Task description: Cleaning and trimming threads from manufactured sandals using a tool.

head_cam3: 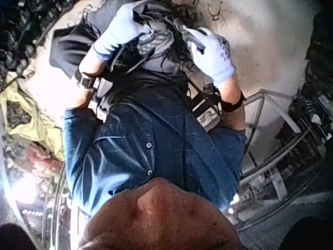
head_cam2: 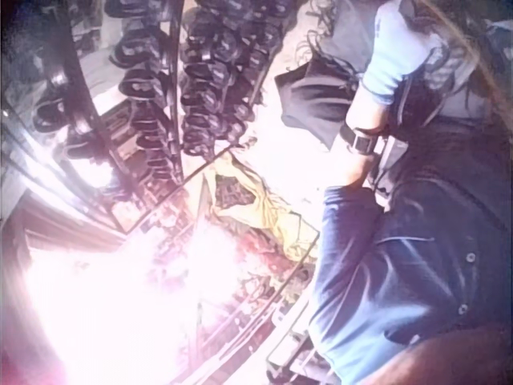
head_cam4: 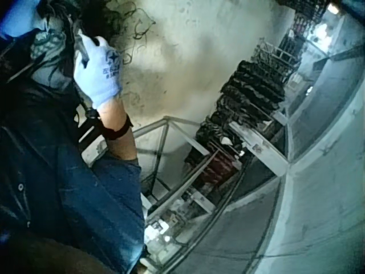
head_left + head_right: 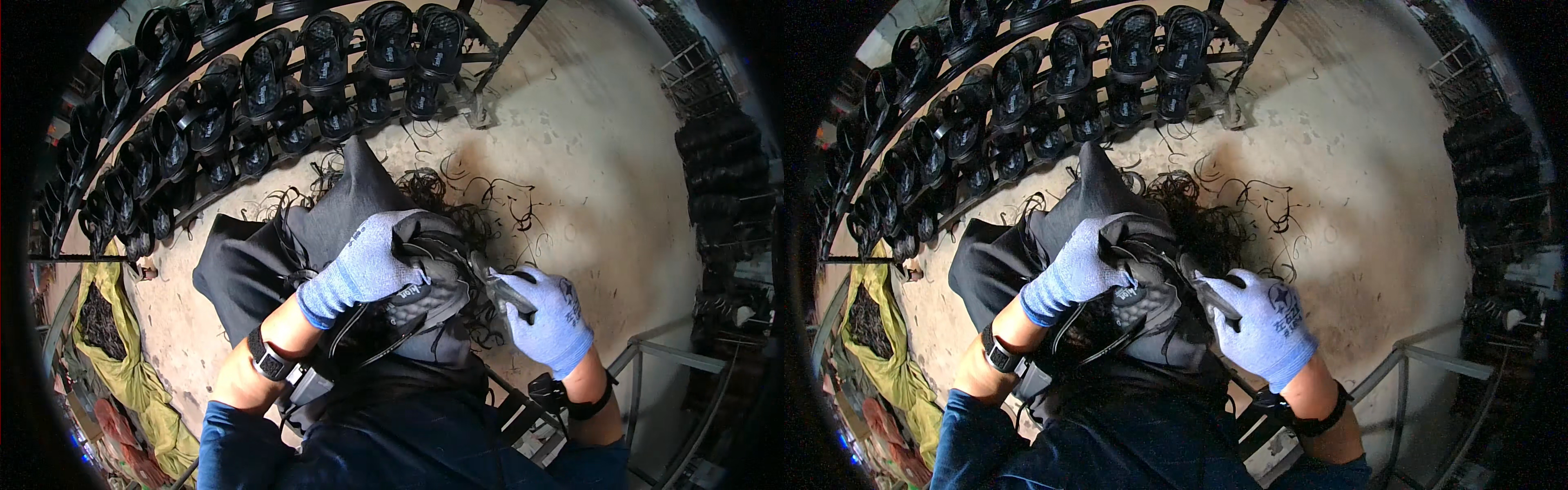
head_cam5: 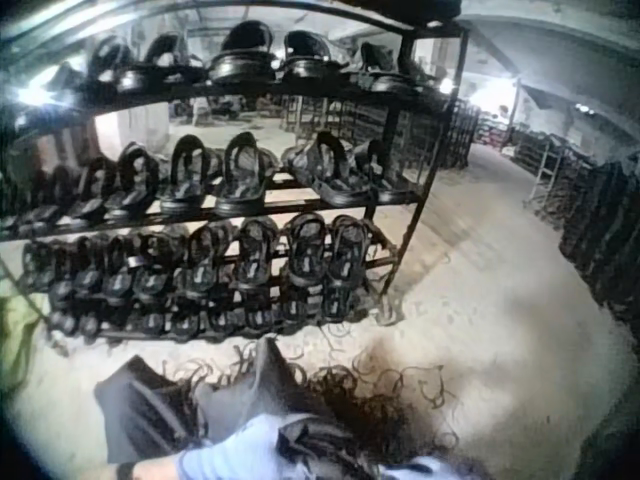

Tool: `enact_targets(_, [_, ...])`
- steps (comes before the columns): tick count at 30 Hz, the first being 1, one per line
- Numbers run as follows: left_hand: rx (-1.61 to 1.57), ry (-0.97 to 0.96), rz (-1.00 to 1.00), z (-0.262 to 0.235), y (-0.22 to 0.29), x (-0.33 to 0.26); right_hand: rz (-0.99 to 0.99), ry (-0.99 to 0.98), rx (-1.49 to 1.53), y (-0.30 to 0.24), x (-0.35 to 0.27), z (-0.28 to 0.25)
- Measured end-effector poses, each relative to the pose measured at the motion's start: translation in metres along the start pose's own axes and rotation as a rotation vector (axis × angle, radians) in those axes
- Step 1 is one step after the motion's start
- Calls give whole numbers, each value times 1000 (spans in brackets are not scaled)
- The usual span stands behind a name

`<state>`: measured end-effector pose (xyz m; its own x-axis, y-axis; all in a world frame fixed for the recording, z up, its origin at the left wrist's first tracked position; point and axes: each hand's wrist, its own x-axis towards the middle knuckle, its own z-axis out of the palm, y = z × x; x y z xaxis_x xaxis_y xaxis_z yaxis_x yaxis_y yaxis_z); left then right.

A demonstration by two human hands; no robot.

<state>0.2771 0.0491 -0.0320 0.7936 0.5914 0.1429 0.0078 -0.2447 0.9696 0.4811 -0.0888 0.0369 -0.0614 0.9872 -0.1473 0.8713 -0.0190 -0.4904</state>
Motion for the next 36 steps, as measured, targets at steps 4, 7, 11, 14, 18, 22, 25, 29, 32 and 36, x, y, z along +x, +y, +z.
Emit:
enact_targets(4, [-52, -12, -27, 2, -1, 1, 3, 115, 155, 5, -14, 10])
enact_targets(7, [-59, -25, -33, 2, 6, 5, 75, 109, 282, 2, -18, 14])
enact_targets(11, [-22, -44, 13, 3, 8, 2, 7, 112, 290, 6, -15, 8])
enact_targets(14, [-67, -71, -41, 7, 6, 6, -21, 15, 39, 13, -12, 1])
enact_targets(18, [-22, -110, -36, 3, 8, 14, -11, 11, 52, 11, -12, 5])
enact_targets(22, [-93, -184, -60, 12, -6, 14, 121, 157, 422, 14, -36, 39])
enact_targets(25, [-62, -233, -74, 18, -2, 15, 65, 186, 208, 13, -37, 26])
enact_targets(29, [35, -237, -64, 27, 5, 9, -35, -71, -84, 12, -16, -7])
enact_targets(32, [-18, -252, -76, 29, -1, 8, -32, -70, -5, 18, -25, -11])
enact_targets(36, [-20, -245, -51, 32, 0, 6, 43, -51, 228, 27, -41, 2])
